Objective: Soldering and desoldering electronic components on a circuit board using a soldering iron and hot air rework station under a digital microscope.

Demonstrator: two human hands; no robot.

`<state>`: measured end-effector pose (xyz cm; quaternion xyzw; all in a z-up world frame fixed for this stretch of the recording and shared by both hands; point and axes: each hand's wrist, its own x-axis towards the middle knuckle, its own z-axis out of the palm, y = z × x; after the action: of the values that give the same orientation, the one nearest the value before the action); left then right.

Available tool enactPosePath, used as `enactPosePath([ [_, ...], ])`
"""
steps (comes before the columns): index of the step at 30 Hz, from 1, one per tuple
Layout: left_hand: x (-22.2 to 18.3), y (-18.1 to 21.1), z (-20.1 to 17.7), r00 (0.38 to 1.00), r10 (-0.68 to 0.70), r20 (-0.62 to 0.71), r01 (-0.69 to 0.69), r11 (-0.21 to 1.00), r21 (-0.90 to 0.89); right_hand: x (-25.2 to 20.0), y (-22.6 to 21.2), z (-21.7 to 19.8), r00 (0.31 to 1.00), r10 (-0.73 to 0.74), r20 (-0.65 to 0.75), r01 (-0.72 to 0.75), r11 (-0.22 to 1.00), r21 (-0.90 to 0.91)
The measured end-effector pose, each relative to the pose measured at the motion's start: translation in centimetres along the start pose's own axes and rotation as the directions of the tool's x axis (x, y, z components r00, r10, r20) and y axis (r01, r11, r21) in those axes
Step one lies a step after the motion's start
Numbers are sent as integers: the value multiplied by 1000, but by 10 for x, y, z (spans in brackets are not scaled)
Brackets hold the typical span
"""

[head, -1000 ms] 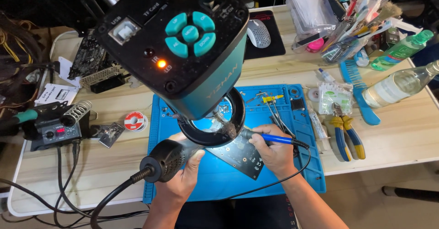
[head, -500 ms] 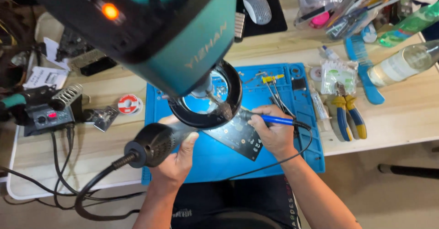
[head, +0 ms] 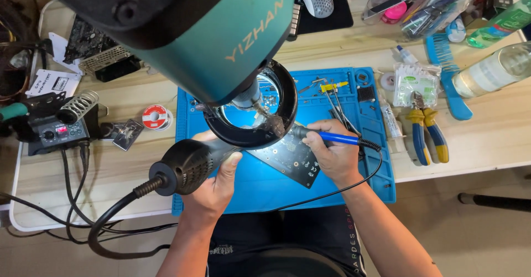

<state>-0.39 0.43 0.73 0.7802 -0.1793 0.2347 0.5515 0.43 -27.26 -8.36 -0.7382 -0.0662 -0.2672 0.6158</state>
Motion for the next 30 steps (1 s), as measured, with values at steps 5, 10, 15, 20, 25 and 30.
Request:
enactPosePath([
  [5, -1, 0, -1, 1000, 8, 0, -8, 1000, -12, -1, 2, 0, 1000, -1, 0, 1, 1000, 14],
  [10, -1, 0, -1, 1000, 12, 3, -12, 1000, -6, 0, 2, 0, 1000, -2, 4, 2, 1000, 9],
  [15, -3, -4, 0, 1000, -2, 0, 2, 1000, 0, -2, 2, -1, 1000, 15, 9, -15, 1000, -9],
  [20, -7, -2, 1, 997, -77, 2, 77, 997, 22, -2, -10, -2, 997, 44, 66, -32, 984, -172],
  [25, -11, -6, 3, 995, -93, 21, 93, 996, 9, -5, -6, -3, 989, 142, 49, -131, 975, -178],
  [30, -11, -4, 4, 994, -109, 14, 109, 994, -11, -3, -8, -3, 990, 128, 52, -118, 980, -162],
])
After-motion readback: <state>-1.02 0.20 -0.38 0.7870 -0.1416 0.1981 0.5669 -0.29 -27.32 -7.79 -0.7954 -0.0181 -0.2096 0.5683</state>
